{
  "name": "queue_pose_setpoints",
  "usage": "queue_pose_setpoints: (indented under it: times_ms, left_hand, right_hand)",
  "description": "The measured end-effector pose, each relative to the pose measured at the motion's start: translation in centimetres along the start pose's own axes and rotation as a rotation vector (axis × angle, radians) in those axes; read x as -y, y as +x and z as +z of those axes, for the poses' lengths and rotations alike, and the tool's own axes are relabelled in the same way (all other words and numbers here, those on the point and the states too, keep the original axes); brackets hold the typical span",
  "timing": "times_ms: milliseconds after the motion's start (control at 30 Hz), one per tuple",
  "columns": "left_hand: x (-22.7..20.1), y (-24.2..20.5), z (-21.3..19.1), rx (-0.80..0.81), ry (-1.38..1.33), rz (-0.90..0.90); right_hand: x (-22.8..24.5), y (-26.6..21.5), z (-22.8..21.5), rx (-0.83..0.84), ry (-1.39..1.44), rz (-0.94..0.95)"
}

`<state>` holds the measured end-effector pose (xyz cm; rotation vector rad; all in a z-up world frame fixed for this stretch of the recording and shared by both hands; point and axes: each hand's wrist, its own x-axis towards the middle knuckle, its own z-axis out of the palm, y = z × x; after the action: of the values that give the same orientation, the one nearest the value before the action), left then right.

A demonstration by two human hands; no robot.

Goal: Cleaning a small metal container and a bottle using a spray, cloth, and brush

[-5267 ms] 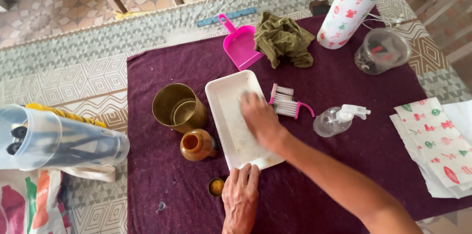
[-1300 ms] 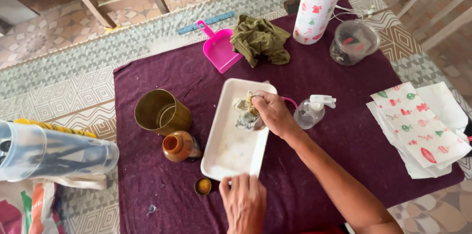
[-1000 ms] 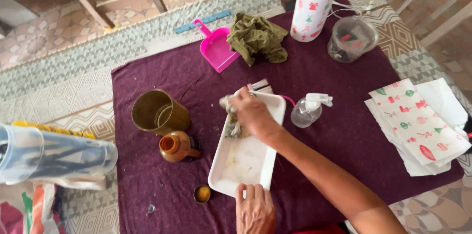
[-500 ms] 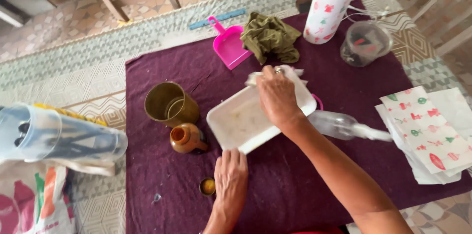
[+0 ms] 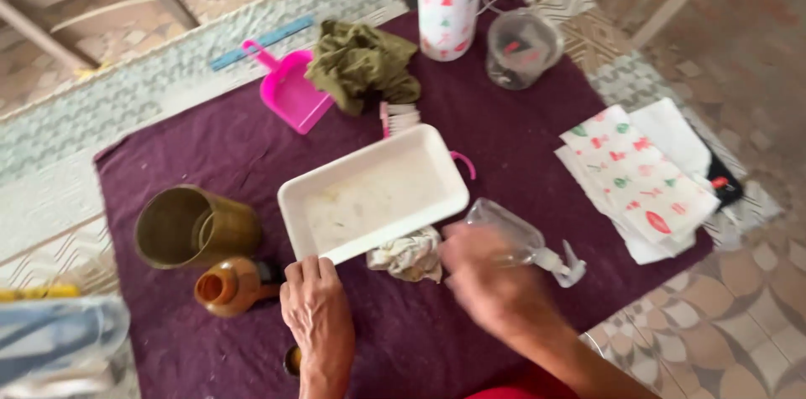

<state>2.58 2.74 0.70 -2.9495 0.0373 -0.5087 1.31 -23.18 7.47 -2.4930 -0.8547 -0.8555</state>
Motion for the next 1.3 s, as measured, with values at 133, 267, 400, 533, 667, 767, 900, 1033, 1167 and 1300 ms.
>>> queue_pose_setpoints:
  times_ms: [133, 267, 400, 533, 667, 767, 900, 1033, 1167, 1300]
  left_hand:
    - [-1.3, -0.8, -0.9, -0.107, 0.127, -0.037]
    - [-5.6, -1.5, -2.9, -0.114, -0.361, 0.117]
    - [-6.8, 0.2, -4.6, 0.003, -0.551, 0.159]
    - [-5.8, 1.4, -2.4, -0.071, -0.373, 0.167]
    - [-5.2, 2.4, -1.4, -0.156, -0.196, 0.133]
    - [-4.6, 1.7, 1.6, -0.210, -0.179, 0.140]
    - [-3.2, 1.5, -0.2, -0.122, -0.173, 0.101]
    - [-3.4, 0.7, -0.9, -0.145, -0.158, 0.077]
    - [-4.1, -1.0, -2.5, -0.114, -0.141, 0.106]
    - [-4.5, -3.3, -4.4, -0.117, -0.239, 0.148]
  right_hand:
    - [-4.1, -4.3, 0.1, 0.462, -0.522, 0.400]
    - [-4.3, -1.1, -1.5, 0.513, -0.498, 0.261]
    - [-1.1, 9.0, -5.2, 0.406, -0.564, -0.065]
    - [-2.0, 16.6, 1.5, 0.264, -0.697, -0.314]
    - [-4.1, 22.1, 11.4, 0.220, -0.808, -0.563]
    - [-7.1, 22.6, 19.5, 0.292, -0.856, -0.661]
    - [-8.5, 22.3, 22.0, 0.357, -0.787, -0.890]
    - [-8.0, 22.8, 16.9, 0.054, -0.508, -0.917]
    - [-7.8, 21.6, 8.1, -0.011, -0.207, -0.889]
    - [-13.4, 15.4, 12.4, 0.295, 0.091, -0.633]
